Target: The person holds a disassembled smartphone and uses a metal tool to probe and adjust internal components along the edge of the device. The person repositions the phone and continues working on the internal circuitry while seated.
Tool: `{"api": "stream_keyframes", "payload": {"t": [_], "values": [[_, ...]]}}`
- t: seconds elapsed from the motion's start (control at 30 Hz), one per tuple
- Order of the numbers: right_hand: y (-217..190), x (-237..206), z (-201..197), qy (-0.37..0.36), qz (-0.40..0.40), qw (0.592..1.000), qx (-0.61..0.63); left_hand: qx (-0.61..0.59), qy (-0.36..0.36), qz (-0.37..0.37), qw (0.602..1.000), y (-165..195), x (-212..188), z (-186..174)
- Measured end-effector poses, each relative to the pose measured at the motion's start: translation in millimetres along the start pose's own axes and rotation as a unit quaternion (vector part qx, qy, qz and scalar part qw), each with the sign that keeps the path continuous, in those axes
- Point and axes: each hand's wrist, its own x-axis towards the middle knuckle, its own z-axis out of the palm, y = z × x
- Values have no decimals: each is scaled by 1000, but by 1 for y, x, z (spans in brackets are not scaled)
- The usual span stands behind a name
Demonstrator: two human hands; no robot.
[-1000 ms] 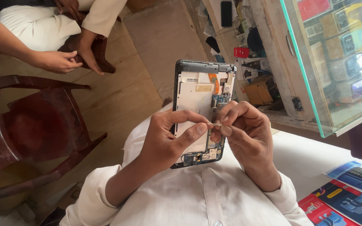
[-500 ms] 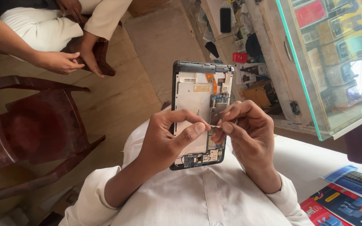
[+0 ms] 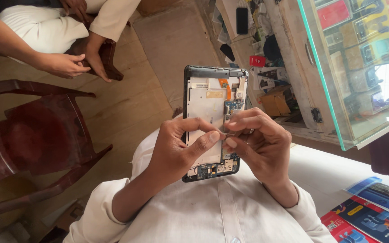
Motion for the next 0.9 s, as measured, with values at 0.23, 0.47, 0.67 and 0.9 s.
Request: {"api": "stream_keyframes", "payload": {"t": [0.23, 0.47, 0.67, 0.9], "values": [[5, -1, 0, 16, -25, 998, -53, -20, -13, -17, 1000, -2, -1, 0], [-1, -7, -4, 42, 0, 987, -155, -14, -11, -11, 1000, 0, -4, 3], [-2, -9, -5, 41, -23, 988, -148, -13, -11, -10, 1000, -1, -4, 6], [-1, -12, -8, 43, -22, 989, -139, -23, -16, -16, 999, -1, -5, 10]]}}
